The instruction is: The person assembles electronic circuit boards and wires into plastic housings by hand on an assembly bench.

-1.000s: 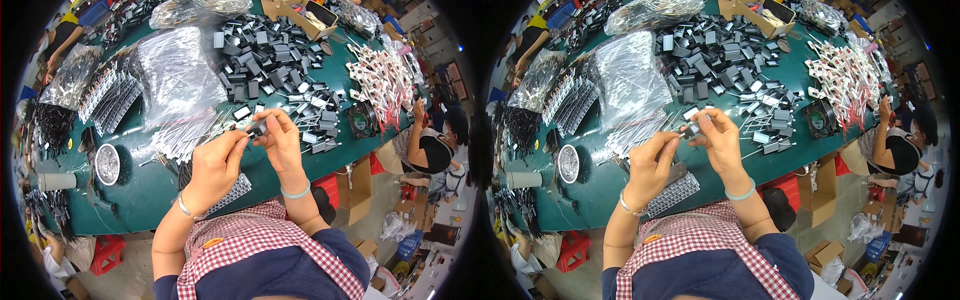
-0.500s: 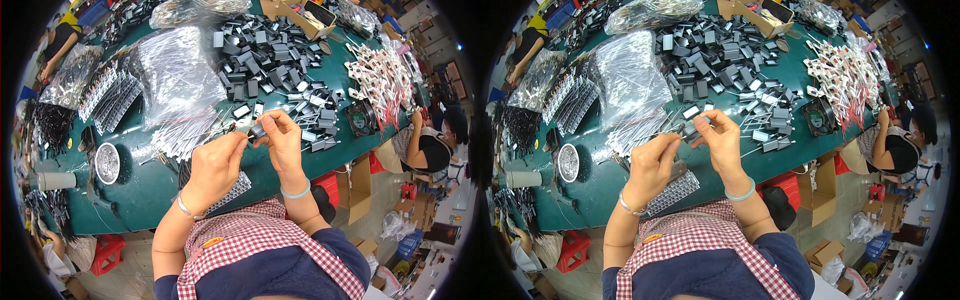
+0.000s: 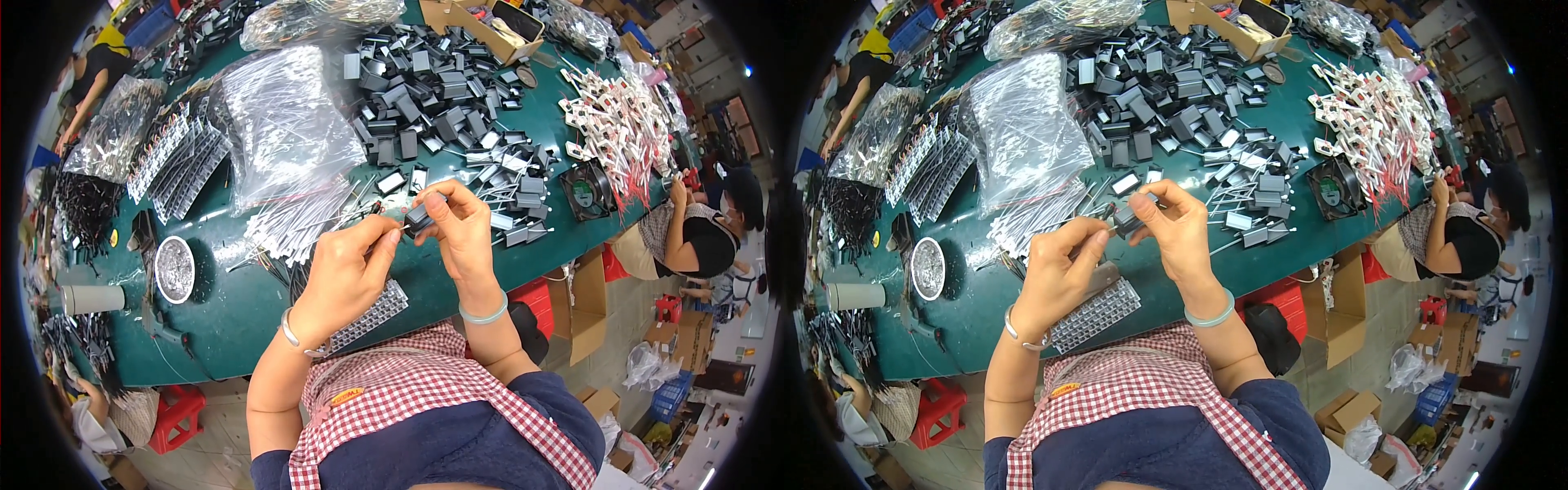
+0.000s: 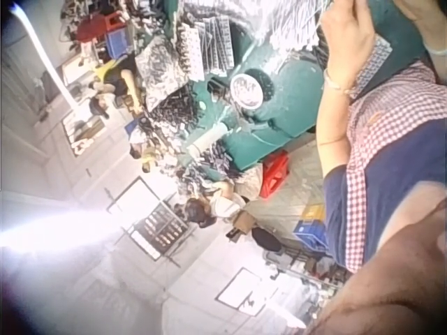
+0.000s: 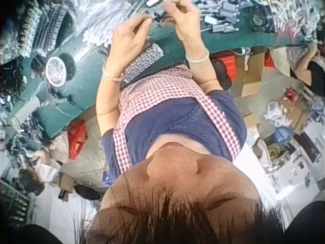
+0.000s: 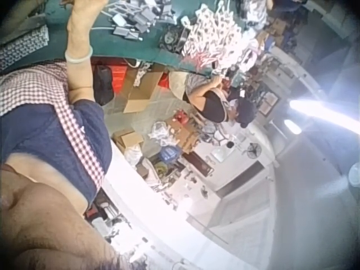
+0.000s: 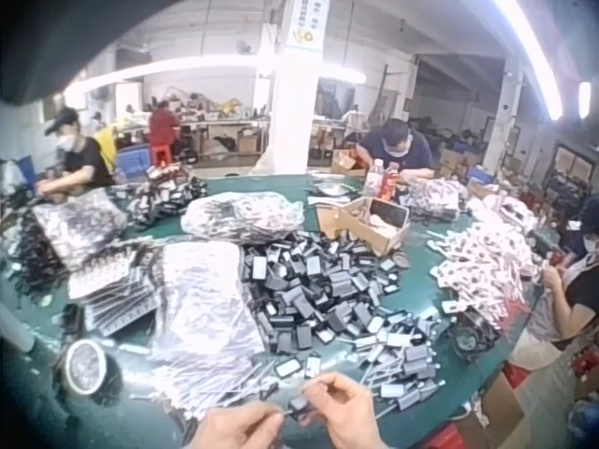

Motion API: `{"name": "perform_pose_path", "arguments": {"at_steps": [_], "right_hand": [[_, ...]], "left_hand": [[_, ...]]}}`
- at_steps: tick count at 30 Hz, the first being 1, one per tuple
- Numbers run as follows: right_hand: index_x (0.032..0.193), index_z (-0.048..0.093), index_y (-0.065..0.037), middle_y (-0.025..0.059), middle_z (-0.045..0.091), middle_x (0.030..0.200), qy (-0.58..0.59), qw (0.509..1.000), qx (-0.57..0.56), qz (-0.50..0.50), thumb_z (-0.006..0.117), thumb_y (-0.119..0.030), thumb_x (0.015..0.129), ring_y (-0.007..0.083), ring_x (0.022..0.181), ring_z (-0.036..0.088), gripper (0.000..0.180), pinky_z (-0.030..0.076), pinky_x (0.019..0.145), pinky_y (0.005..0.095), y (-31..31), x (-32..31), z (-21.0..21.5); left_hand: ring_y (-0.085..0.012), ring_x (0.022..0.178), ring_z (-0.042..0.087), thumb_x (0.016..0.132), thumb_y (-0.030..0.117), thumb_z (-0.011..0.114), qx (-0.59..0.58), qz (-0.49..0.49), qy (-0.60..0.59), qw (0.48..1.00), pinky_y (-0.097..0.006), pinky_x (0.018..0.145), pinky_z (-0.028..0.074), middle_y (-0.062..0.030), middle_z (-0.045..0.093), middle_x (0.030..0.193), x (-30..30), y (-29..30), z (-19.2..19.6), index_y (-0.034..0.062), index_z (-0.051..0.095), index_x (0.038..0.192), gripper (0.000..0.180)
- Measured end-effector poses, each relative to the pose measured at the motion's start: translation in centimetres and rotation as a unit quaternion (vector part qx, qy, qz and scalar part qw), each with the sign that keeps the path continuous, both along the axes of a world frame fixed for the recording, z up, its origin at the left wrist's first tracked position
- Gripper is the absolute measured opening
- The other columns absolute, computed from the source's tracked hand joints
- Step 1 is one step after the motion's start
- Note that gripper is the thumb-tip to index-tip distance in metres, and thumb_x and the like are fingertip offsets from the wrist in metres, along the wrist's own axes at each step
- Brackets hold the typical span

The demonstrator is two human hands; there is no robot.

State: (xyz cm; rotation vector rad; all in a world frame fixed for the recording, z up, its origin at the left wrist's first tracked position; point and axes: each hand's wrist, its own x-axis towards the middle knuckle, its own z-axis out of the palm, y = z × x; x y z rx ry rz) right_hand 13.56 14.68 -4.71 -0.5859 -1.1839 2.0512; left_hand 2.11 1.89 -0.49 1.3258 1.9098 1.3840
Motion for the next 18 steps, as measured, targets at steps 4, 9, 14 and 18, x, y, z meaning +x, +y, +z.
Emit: {"name": "perform_pose_path", "arguments": {"at_steps": [4, 9, 14, 18], "right_hand": [[0.090, 0.065, 0.001, 0.0038, 0.063, 0.078, -0.049, 0.994, 0.092, -0.039, 0.075, -0.011, 0.083, 0.0084, 0.065, 0.061, 0.017, 0.053, 0.049, 0.0219, -0.2, 0.0, 0.4], [0.088, 0.064, 0.000, 0.0012, 0.060, 0.075, -0.076, 0.980, 0.168, -0.080, 0.077, -0.004, 0.080, 0.0051, 0.064, 0.057, 0.015, 0.052, 0.050, 0.0192, -0.7, -0.3, 0.9], [0.085, 0.064, 0.000, 0.0007, 0.060, 0.077, -0.088, 0.969, 0.208, -0.104, 0.078, -0.004, 0.078, 0.0047, 0.064, 0.057, 0.017, 0.051, 0.050, 0.0187, -0.8, -0.4, 0.8], [0.085, 0.064, 0.001, 0.0009, 0.060, 0.076, -0.098, 0.975, 0.184, -0.082, 0.078, -0.005, 0.078, 0.0045, 0.063, 0.057, 0.017, 0.051, 0.049, 0.0188, -0.5, -0.2, 0.8]], "left_hand": [[-0.0254, 0.047, 0.056, 0.089, 0.007, 0.061, 0.001, 0.004, 0.019, 1.000, -0.034, 0.047, 0.041, -0.0134, 0.056, 0.057, -0.1, -0.1, 0.0, 0.0007, 0.064, 0.089, 0.007], [-0.0264, 0.047, 0.057, 0.088, 0.007, 0.061, -0.001, 0.005, 0.042, 0.999, -0.034, 0.047, 0.042, -0.0132, 0.056, 0.057, -0.1, -0.1, -0.2, 0.0009, 0.063, 0.088, 0.006], [-0.0089, 0.053, 0.052, 0.089, 0.009, 0.061, -0.051, -0.004, -0.030, 0.998, -0.026, 0.050, 0.040, -0.0073, 0.063, 0.065, -0.4, -0.3, -0.2, -0.0035, 0.066, 0.092, 0.013], [-0.0068, 0.055, 0.051, 0.090, 0.011, 0.062, -0.087, -0.014, -0.129, 0.988, -0.025, 0.050, 0.040, -0.0033, 0.063, 0.066, -1.2, -0.2, -0.9, -0.0032, 0.067, 0.093, 0.015]]}}
